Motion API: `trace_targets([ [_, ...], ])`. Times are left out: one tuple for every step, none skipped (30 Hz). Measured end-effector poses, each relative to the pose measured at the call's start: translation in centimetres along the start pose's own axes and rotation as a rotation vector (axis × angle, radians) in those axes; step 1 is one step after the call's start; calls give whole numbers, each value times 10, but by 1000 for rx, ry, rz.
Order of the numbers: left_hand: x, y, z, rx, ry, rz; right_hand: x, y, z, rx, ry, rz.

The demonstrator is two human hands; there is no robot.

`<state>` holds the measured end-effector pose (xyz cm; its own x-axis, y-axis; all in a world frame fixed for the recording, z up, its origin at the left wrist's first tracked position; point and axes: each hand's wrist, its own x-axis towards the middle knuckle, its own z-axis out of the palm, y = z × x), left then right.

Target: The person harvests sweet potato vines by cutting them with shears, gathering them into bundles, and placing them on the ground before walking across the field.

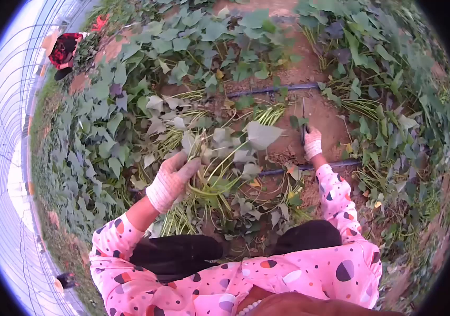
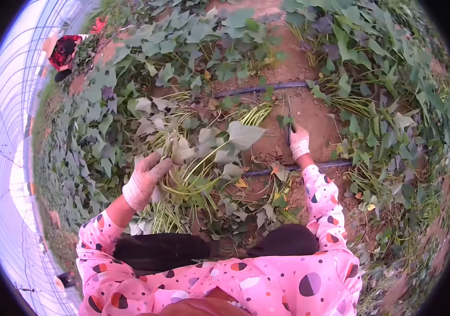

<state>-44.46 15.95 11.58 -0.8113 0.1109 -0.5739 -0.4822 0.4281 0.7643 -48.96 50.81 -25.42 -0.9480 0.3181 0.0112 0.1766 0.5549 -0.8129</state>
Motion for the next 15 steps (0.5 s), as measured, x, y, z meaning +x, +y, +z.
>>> trace_targets([
  [-31, -6, -17, -128, 91, -145, -21, -11, 1, -83, -96, 2],
  [-57, -12, -26, -261, 160, -193, -39, -3, 9, -220, -215, 12],
  [-79, -21, -34, -394, 228, -239, -57, -15, 9, -185, -255, -18],
  [-93, -42, -41, -217, 284, -216, -67, -15, 11, -387, -409, 61],
  [-102, -38, -34, -563, 356, -370, -76, -27, 10, -413, -390, 23],
  [-104, -41, -30, -549, 317, -414, -79, -28, 10, -436, -419, 1],
  [-103, -44, -28, -540, 278, -459, -80, -27, 8, -436, -463, 1],
  [-95, -55, -25, -417, 216, -459, -77, -25, 9, -459, -470, -40],
  [-85, -66, -23, -292, 143, -455, -71, -24, 9, -550, -562, 4],
  [-79, -63, -23, -316, 113, -459, -66, -29, 7, -518, -652, 14],
  [-72, -59, -23, -339, 73, -459, -65, -23, 7, -493, -685, 39],
  [-63, -66, -23, -366, 94, -483, -64, -9, 10, -344, -724, 31],
  [-54, -75, -25, -326, 119, -386, -68, 6, 11, -193, -759, 38],
  [-44, -79, -27, -282, 145, -281, -71, 7, 9, -199, -788, 32],
  [-36, -76, -31, -293, 168, -297, -70, 5, 13, 3, -791, 104],
])
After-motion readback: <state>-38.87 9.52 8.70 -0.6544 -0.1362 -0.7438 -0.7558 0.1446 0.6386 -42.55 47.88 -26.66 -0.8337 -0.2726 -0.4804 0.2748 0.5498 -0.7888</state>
